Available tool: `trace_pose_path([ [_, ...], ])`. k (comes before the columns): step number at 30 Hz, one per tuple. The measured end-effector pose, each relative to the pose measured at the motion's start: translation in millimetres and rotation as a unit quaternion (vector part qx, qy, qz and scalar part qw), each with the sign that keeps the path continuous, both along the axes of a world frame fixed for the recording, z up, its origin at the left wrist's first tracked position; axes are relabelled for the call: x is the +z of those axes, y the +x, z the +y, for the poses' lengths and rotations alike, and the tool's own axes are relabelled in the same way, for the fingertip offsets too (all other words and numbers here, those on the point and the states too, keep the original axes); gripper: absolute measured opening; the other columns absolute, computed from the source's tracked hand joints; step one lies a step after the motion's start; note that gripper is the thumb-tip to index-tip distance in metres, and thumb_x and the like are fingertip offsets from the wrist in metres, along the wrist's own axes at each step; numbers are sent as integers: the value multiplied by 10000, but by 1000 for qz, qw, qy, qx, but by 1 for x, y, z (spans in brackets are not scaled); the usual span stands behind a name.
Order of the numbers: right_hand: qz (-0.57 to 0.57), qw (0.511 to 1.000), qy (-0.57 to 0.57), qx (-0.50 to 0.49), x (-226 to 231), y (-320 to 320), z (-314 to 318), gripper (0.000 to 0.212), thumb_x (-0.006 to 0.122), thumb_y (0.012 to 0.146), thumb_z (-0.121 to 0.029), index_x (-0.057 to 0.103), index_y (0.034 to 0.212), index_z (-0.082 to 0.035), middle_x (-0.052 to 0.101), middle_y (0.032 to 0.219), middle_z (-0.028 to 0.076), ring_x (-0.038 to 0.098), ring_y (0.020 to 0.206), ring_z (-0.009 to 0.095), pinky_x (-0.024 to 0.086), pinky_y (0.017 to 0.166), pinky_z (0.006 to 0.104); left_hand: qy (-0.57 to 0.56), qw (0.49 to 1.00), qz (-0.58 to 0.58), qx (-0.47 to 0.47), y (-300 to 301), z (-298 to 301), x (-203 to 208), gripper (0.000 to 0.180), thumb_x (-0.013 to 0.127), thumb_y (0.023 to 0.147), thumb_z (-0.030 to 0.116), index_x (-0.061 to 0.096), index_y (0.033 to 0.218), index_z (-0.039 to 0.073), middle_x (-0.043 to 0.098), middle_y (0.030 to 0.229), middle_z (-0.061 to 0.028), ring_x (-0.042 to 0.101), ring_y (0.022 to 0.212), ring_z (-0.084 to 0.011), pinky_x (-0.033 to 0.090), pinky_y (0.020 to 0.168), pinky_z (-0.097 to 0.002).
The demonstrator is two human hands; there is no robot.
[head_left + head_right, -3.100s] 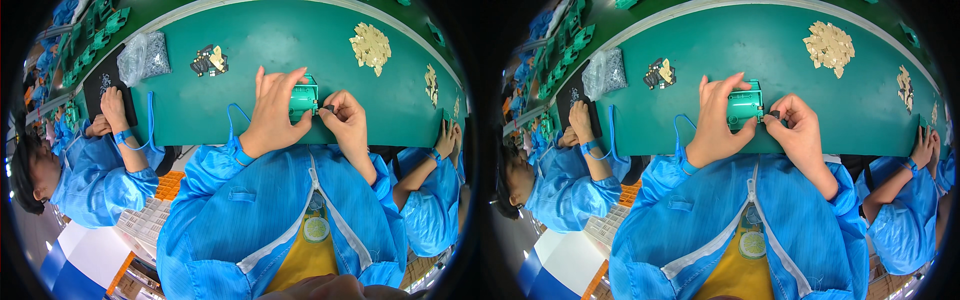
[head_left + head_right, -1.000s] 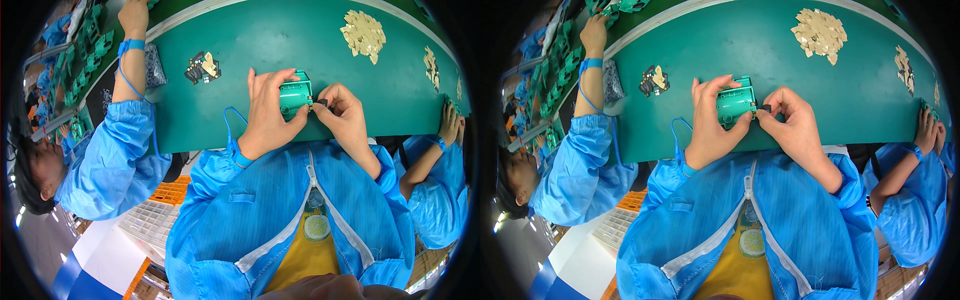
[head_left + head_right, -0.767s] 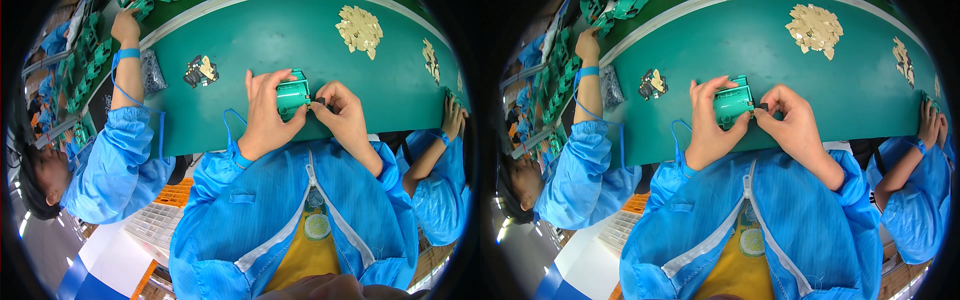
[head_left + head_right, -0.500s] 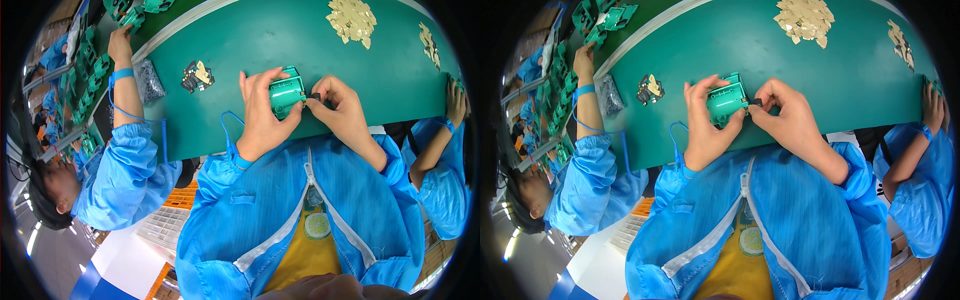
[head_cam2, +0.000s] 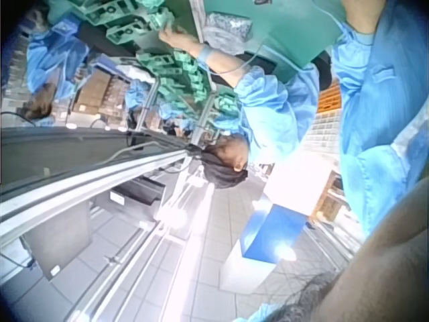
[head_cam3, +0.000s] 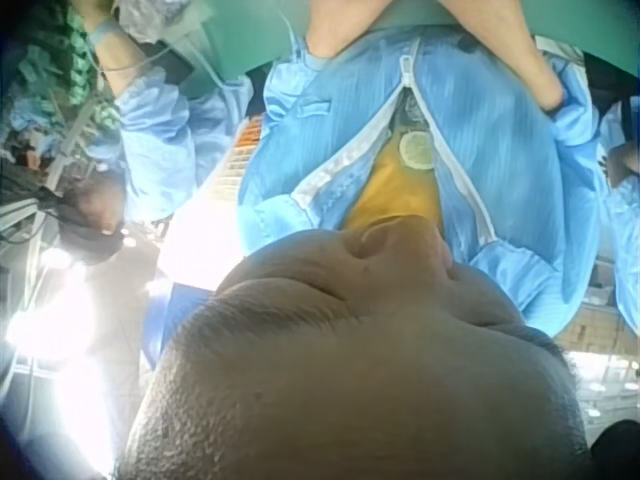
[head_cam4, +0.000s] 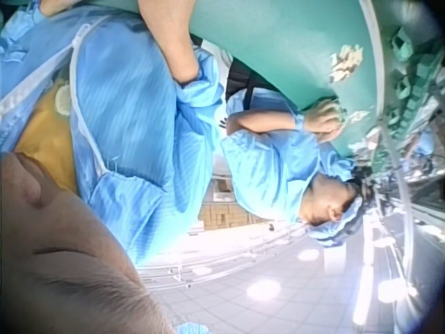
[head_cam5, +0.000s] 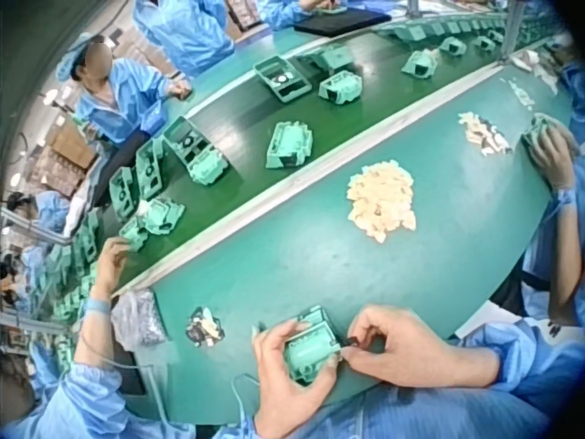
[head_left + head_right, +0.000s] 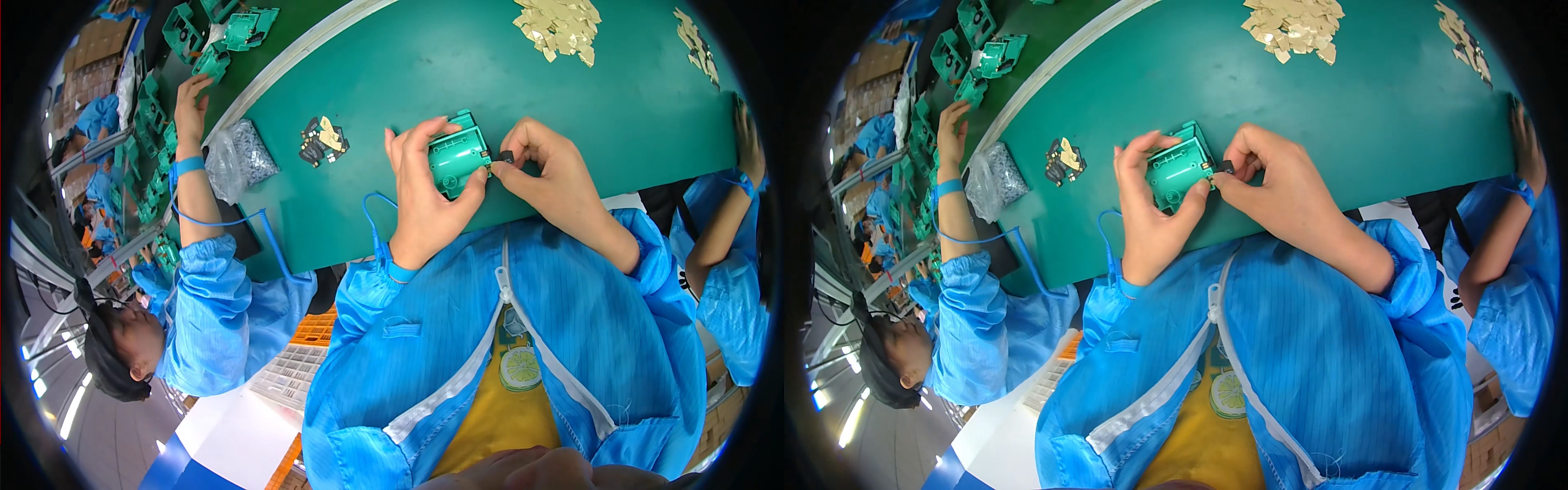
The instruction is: The person assembles small electronic components by hand, inserting small black electronic components into green plastic housings on an assembly line.
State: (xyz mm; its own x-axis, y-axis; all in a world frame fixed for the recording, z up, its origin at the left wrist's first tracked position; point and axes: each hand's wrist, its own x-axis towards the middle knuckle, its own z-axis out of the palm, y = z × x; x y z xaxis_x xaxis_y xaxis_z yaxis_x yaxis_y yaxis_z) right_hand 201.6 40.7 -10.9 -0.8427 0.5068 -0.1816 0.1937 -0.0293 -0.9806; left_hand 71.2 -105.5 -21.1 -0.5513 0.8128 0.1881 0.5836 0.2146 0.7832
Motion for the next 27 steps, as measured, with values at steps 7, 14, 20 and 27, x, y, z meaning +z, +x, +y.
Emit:
trace_pose_path([
  [7,0,994,108,6,7,4,6,180,734,857,-65,565,840,-7,607,800,62,599,720,153,485,632,288,-2,1000,11,5,3,0,4,703,779,790,95,405,1385,75,593,1225,-102,551,1212,-280,60,1219,-585],
  [14,-7,989,145,8,10,4,15,142,738,868,-72,643,831,26,627,908,92,643,777,217,534,704,325,-3,1000,11,3,3,1,4,685,779,789,92,414,1367,71,590,1225,-102,544,1216,-285,64,1219,-583],
  [20,-20,987,156,17,12,4,15,138,741,866,-75,649,834,23,633,913,99,646,779,229,539,710,336,1,1000,6,-4,5,3,9,743,813,765,116,406,1385,63,577,1245,-117,488,1230,-301,138,1206,-562],
  [27,-21,984,175,20,12,7,11,150,741,878,-92,651,852,25,635,913,99,657,792,217,534,710,324,-33,998,58,-15,9,4,16,901,882,695,98,361,1428,40,551,1254,-137,491,1218,-299,370,1101,-454],
])
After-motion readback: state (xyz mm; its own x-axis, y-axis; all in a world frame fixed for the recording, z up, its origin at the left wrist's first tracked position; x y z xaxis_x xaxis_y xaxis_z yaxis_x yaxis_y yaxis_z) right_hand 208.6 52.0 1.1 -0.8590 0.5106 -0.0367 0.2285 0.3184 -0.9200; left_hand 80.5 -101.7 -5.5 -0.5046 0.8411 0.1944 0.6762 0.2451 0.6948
